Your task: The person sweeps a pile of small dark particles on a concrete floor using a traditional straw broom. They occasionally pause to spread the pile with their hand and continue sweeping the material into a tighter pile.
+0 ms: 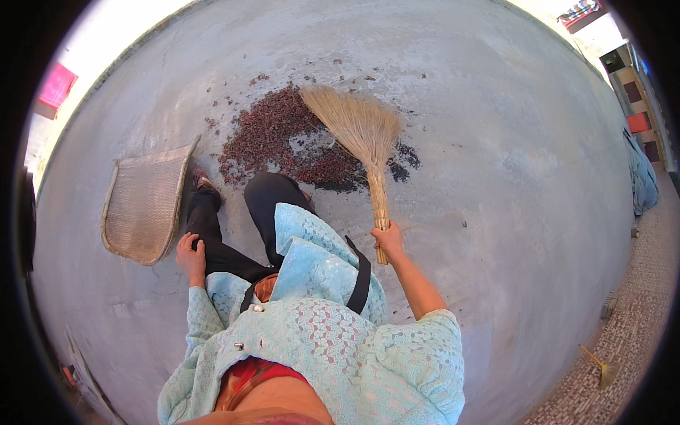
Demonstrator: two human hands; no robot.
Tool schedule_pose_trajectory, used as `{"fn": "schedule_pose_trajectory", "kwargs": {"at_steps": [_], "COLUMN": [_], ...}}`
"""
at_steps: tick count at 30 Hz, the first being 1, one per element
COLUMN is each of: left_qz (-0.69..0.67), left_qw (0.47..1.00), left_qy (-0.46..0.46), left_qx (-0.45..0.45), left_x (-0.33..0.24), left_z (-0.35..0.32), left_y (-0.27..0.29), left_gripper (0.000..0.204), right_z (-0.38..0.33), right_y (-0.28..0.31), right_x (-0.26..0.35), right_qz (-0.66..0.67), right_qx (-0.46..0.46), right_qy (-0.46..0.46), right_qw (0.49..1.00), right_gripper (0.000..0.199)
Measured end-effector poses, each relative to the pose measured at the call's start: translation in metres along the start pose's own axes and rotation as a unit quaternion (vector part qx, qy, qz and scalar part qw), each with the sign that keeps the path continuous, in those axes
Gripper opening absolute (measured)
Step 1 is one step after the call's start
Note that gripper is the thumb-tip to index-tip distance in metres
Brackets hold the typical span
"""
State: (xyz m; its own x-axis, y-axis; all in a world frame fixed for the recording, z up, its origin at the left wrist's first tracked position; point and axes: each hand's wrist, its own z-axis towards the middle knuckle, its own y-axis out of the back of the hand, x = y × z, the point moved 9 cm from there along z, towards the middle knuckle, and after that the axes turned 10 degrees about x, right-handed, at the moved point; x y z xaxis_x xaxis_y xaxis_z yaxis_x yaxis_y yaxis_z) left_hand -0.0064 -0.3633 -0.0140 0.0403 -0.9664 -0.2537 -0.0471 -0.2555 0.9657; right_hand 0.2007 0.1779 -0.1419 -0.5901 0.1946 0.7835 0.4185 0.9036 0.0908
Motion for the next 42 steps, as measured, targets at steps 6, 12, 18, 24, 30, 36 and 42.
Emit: {"fn": "schedule_pose_trajectory", "kwargs": {"at_steps": [6,12,18,24,30,36,42], "left_qz": [-0.026,-0.039,-0.027,0.0,0.013,0.009,0.0], "left_qw": [0.999,0.997,0.999,1.0,1.0,1.0,1.0], "left_qy": [-0.026,-0.055,-0.032,-0.008,-0.023,-0.029,-0.021], "left_qx": [-0.013,-0.03,-0.007,0.001,-0.007,-0.005,-0.012], "left_x": [0.008,0.005,0.009,0.015,0.014,0.013,0.006], "left_z": [-0.004,-0.004,-0.004,-0.008,-0.006,-0.003,-0.008], "left_y": [-0.006,0.0,-0.006,-0.006,-0.006,-0.008,-0.002], "left_gripper": [0.021,0.021,0.022,0.023,0.023,0.023,0.022], "right_z": [-0.012,0.001,0.04,0.083,0.108,0.081,0.014], "right_y": [0.021,0.07,0.151,0.19,0.162,0.082,0.029], "right_x": [-0.003,-0.003,-0.006,0.004,0.005,-0.028,-0.002], "right_qz": [0.024,0.126,0.184,0.268,0.258,0.148,0.144], "right_qx": [-0.054,-0.16,-0.238,-0.219,-0.119,-0.045,0.031], "right_qy": [0.025,0.077,0.088,0.064,-0.021,-0.04,-0.016], "right_qw": [0.998,0.976,0.95,0.936,0.958,0.987,0.989], "right_gripper": [0.034,0.03,0.025,0.021,0.021,0.022,0.026]}}
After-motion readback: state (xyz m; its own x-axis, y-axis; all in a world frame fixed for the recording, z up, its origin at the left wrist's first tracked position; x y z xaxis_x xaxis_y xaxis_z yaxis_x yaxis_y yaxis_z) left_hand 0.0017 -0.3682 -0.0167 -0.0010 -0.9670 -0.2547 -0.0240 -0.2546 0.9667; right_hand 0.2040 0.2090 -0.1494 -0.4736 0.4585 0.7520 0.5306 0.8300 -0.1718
